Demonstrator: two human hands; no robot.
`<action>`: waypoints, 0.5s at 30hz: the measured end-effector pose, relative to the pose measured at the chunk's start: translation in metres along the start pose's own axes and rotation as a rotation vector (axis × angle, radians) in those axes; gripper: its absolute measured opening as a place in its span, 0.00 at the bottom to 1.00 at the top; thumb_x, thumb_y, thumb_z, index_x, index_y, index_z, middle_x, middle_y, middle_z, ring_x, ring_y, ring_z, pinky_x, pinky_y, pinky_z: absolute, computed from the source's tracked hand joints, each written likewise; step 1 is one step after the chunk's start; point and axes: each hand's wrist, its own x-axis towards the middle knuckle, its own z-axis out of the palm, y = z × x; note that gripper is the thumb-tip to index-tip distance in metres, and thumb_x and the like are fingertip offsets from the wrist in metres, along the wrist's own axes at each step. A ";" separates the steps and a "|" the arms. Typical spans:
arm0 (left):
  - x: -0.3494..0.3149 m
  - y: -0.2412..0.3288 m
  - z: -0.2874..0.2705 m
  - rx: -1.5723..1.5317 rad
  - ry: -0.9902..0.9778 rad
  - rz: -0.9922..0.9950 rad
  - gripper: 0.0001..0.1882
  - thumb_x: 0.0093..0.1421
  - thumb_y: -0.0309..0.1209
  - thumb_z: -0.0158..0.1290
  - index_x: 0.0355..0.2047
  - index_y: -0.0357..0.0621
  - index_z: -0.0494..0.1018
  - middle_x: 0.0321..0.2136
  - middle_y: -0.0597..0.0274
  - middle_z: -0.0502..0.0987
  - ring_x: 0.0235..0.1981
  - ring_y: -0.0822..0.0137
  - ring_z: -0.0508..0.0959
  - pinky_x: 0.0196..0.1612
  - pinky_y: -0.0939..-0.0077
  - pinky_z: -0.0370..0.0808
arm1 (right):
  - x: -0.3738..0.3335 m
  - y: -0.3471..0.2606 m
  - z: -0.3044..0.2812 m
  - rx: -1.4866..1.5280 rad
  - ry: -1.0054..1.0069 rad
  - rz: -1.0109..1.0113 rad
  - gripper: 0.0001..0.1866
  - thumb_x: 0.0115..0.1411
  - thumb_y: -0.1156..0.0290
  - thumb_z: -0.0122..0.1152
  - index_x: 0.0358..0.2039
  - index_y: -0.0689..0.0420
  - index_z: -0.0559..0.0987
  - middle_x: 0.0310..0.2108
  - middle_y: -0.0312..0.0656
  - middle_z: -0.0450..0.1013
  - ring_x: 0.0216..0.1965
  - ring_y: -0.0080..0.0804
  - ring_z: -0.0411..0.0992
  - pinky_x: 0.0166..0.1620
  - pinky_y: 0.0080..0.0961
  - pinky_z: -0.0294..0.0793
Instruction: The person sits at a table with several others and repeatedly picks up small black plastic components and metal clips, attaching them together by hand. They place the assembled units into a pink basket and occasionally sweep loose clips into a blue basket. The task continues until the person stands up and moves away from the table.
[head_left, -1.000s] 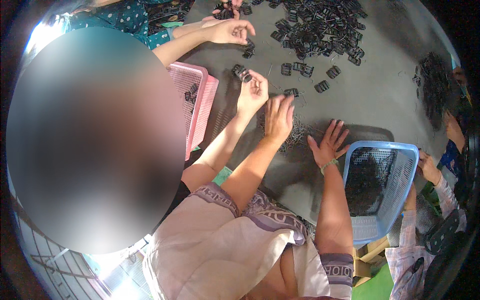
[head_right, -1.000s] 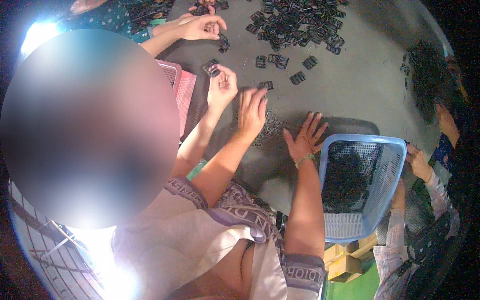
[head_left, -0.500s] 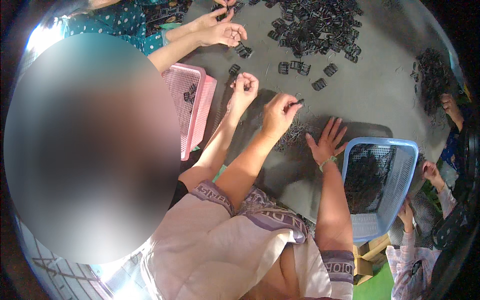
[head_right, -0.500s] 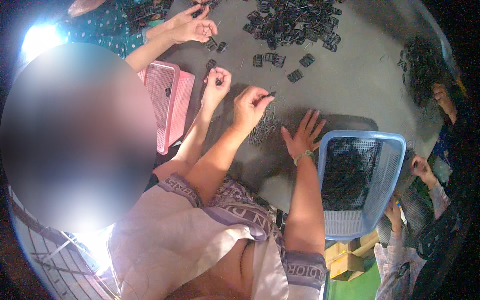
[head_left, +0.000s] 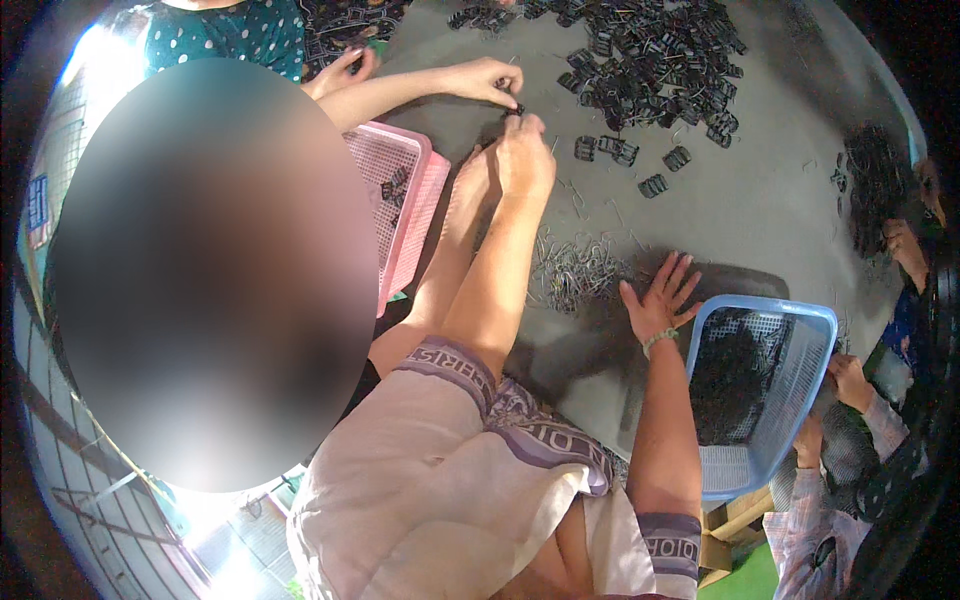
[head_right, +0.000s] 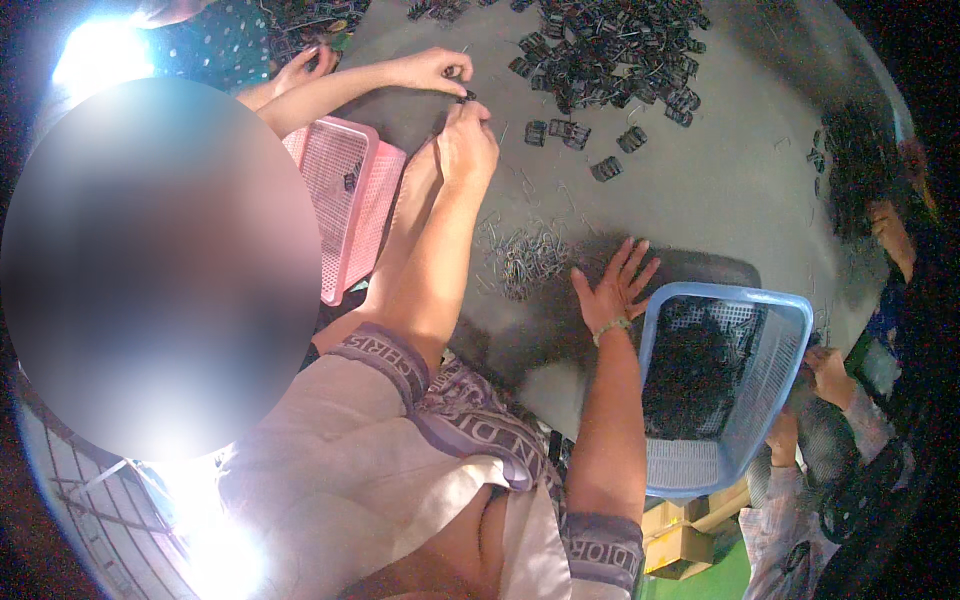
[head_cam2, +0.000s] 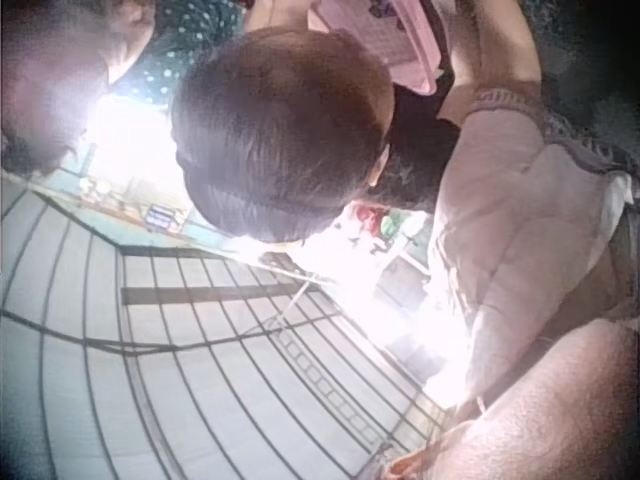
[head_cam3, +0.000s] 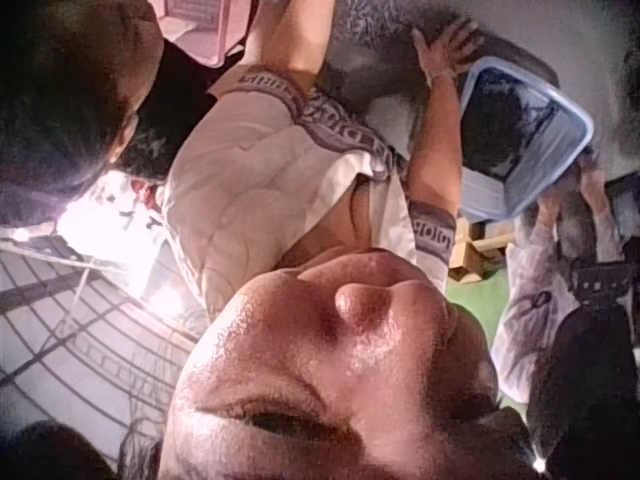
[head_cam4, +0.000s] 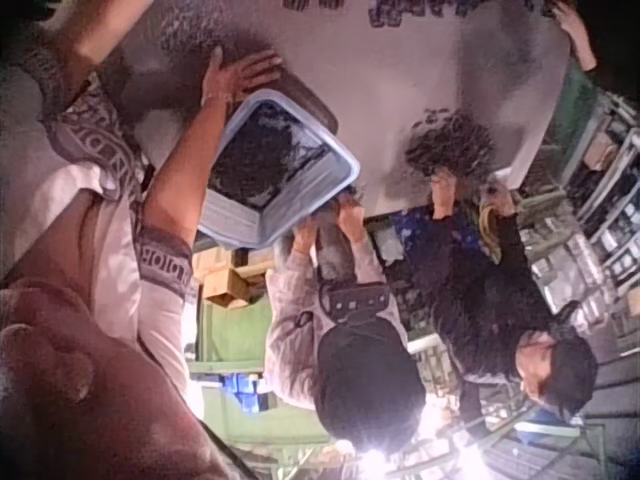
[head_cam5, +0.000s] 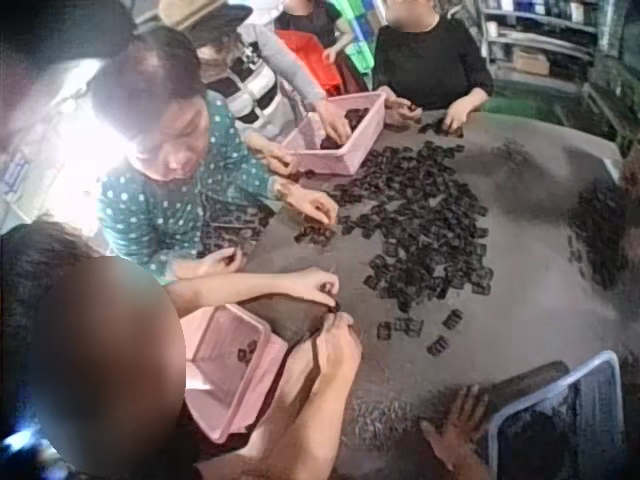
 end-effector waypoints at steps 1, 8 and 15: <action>0.002 0.000 0.002 0.042 0.048 -0.006 0.15 0.47 0.20 0.54 0.37 0.41 0.69 0.38 0.50 0.70 0.39 0.48 0.73 0.40 0.58 0.73 | -0.001 0.000 -0.003 0.008 -0.023 0.015 0.57 0.50 0.35 0.52 0.67 0.48 0.32 0.69 0.39 0.21 0.68 0.47 0.16 0.60 0.66 0.21; -0.040 -0.009 0.045 0.055 -0.024 0.116 0.31 0.57 0.32 0.52 0.57 0.29 0.57 0.59 0.37 0.56 0.62 0.44 0.54 0.63 0.53 0.53 | -0.001 -0.004 0.004 -0.029 0.004 -0.023 0.56 0.51 0.37 0.54 0.67 0.48 0.33 0.68 0.37 0.19 0.67 0.48 0.16 0.59 0.70 0.35; -0.129 0.038 0.026 -0.235 -0.213 0.363 0.24 0.57 0.32 0.51 0.52 0.33 0.65 0.55 0.46 0.63 0.56 0.46 0.63 0.58 0.53 0.58 | 0.001 0.008 0.001 -0.002 0.022 0.002 0.56 0.51 0.37 0.54 0.67 0.48 0.33 0.68 0.37 0.19 0.67 0.48 0.15 0.58 0.71 0.34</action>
